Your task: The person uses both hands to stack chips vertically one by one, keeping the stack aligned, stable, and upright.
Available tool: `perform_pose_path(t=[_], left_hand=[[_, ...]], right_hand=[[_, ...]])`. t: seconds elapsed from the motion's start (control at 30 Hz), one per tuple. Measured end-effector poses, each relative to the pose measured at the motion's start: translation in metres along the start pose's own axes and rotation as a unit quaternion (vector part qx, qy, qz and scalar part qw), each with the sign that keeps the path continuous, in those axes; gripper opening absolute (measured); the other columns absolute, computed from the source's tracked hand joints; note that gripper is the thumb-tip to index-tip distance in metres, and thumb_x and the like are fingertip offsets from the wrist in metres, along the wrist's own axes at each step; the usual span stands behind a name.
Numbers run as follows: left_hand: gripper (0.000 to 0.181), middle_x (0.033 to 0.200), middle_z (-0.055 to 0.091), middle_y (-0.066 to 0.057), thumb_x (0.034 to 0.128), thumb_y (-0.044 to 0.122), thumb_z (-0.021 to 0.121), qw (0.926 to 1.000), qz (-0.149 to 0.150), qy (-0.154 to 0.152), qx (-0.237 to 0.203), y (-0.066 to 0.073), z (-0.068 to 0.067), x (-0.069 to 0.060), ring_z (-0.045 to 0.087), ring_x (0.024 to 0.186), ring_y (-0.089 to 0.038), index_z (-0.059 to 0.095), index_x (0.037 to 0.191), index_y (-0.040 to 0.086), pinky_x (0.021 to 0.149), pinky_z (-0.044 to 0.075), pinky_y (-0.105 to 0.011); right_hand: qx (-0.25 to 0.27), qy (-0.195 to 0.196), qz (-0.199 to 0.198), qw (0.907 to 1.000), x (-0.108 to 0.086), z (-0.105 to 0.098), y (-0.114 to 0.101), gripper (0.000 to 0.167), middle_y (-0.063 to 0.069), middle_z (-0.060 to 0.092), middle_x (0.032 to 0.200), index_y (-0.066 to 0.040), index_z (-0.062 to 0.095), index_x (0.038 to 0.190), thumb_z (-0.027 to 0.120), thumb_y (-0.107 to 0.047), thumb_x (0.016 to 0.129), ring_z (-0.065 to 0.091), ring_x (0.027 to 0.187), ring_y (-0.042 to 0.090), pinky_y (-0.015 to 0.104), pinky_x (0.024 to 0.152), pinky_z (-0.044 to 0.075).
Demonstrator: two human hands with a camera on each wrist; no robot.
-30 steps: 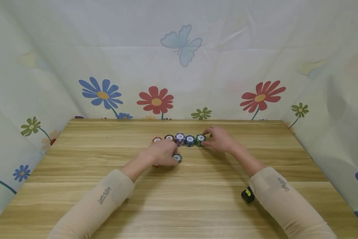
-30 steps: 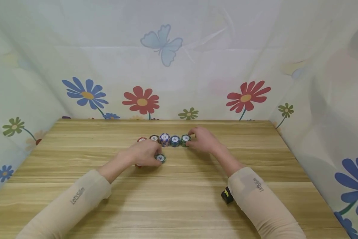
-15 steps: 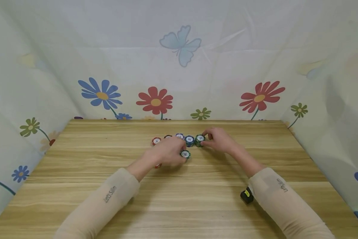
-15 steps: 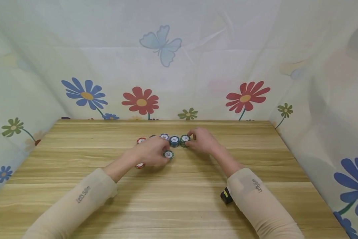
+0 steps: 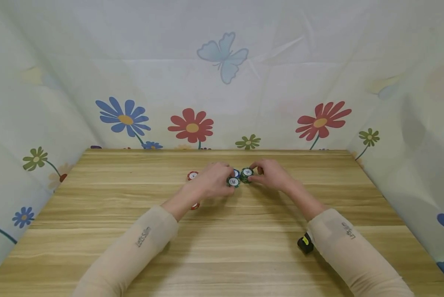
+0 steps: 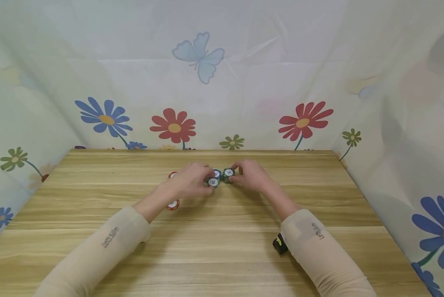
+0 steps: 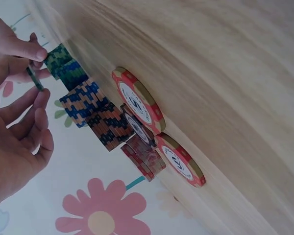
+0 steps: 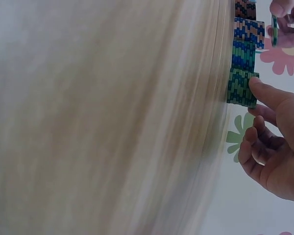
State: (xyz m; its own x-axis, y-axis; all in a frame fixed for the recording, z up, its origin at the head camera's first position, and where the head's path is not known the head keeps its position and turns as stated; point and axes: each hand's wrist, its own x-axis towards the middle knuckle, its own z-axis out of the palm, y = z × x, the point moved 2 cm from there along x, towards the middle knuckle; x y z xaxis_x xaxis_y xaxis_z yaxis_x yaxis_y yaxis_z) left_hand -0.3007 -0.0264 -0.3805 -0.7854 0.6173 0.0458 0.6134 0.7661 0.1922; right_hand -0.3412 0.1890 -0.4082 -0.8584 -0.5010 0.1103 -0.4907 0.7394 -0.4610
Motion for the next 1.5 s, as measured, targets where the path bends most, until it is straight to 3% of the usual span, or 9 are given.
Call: perform_pose_path(t=[0.3, 0.53, 0.93, 1.13, 1.5], left_hand=[[0.027, 0.107, 0.065, 0.0, 0.0906, 0.029, 0.075, 0.9993, -0.015, 0.008, 0.033, -0.004, 0.0, 0.011, 0.058, 0.103, -0.018, 0.071, 0.112, 0.012, 0.098, 0.043, -0.045], [0.02, 0.102, 0.064, 0.002, 0.0897, 0.028, 0.076, 0.9988, -0.024, 0.024, 0.034, -0.006, 0.001, 0.023, 0.057, 0.101, -0.018, 0.071, 0.103, 0.014, 0.094, 0.043, -0.042], [0.023, 0.11, 0.063, -0.001, 0.0922, 0.027, 0.072, 0.9975, -0.026, 0.007, 0.065, 0.001, 0.008, 0.04, 0.057, 0.112, -0.023, 0.071, 0.11, 0.013, 0.103, 0.041, -0.049], [0.021, 0.117, 0.064, -0.003, 0.0931, 0.029, 0.071, 0.997, -0.034, -0.005, 0.07, 0.005, 0.014, 0.049, 0.054, 0.117, -0.023, 0.07, 0.108, 0.013, 0.101, 0.039, -0.048], [0.023, 0.113, 0.065, -0.001, 0.0941, 0.028, 0.072, 0.9962, -0.041, -0.008, 0.076, 0.012, 0.018, 0.052, 0.054, 0.114, -0.022, 0.072, 0.112, 0.014, 0.101, 0.038, -0.048]], right_hand=[[-0.002, 0.003, 0.001, 1.0, -0.001, 0.001, 0.0, 0.03, 0.005, 0.054, 0.072, -0.001, 0.073, 0.112, 0.082, -0.02, 0.09, 0.044, 0.062, 0.015, 0.032, 0.059, 0.036], [-0.004, 0.003, 0.004, 1.0, -0.001, 0.001, 0.001, 0.031, 0.004, 0.053, 0.07, -0.001, 0.073, 0.112, 0.082, -0.021, 0.091, 0.043, 0.059, 0.014, 0.031, 0.057, 0.035], [-0.007, 0.005, -0.003, 1.0, -0.003, 0.0, -0.001, 0.029, 0.004, 0.053, 0.069, -0.001, 0.073, 0.111, 0.082, -0.02, 0.091, 0.042, 0.058, 0.013, 0.031, 0.057, 0.035], [-0.009, 0.004, -0.007, 0.9999, -0.003, -0.001, -0.001, 0.029, 0.004, 0.053, 0.069, -0.002, 0.074, 0.112, 0.081, -0.02, 0.091, 0.043, 0.059, 0.014, 0.031, 0.058, 0.035], [-0.011, 0.002, -0.006, 0.9999, -0.002, 0.0, -0.002, 0.03, 0.002, 0.053, 0.068, -0.001, 0.074, 0.112, 0.081, -0.021, 0.091, 0.044, 0.06, 0.013, 0.031, 0.059, 0.036]])
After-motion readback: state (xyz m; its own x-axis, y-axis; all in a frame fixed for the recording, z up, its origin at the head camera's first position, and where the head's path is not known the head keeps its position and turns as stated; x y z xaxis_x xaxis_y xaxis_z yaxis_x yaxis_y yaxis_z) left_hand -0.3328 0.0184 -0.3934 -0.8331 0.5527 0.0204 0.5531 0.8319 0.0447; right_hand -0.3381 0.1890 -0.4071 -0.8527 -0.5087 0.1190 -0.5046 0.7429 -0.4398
